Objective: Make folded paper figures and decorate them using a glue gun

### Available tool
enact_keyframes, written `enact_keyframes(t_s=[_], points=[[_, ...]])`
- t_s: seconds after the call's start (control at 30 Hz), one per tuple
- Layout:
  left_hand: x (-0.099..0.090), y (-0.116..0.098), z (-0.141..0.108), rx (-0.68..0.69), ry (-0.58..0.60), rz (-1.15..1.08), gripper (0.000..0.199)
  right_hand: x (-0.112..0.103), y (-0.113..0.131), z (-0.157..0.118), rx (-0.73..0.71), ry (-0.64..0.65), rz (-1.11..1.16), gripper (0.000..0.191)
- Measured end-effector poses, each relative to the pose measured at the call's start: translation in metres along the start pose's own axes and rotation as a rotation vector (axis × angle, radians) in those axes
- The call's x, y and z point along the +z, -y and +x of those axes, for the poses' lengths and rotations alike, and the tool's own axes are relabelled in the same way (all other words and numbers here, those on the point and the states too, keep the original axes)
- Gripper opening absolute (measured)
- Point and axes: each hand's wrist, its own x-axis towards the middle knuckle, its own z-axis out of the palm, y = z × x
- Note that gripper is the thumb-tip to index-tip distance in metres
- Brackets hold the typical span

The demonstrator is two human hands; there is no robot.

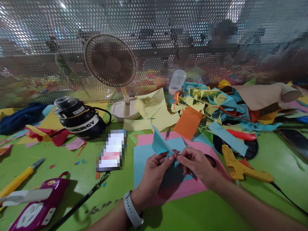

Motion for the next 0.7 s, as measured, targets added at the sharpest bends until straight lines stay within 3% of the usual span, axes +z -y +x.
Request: enact_keyframes(t_s=[0.7], points=[[0.0040,-0.0030,-0.0032,-0.033,-0.008,-0.085,0.016,0.0014,0.0004,-0.0005,-0.039,0.003,-0.014,0.037]])
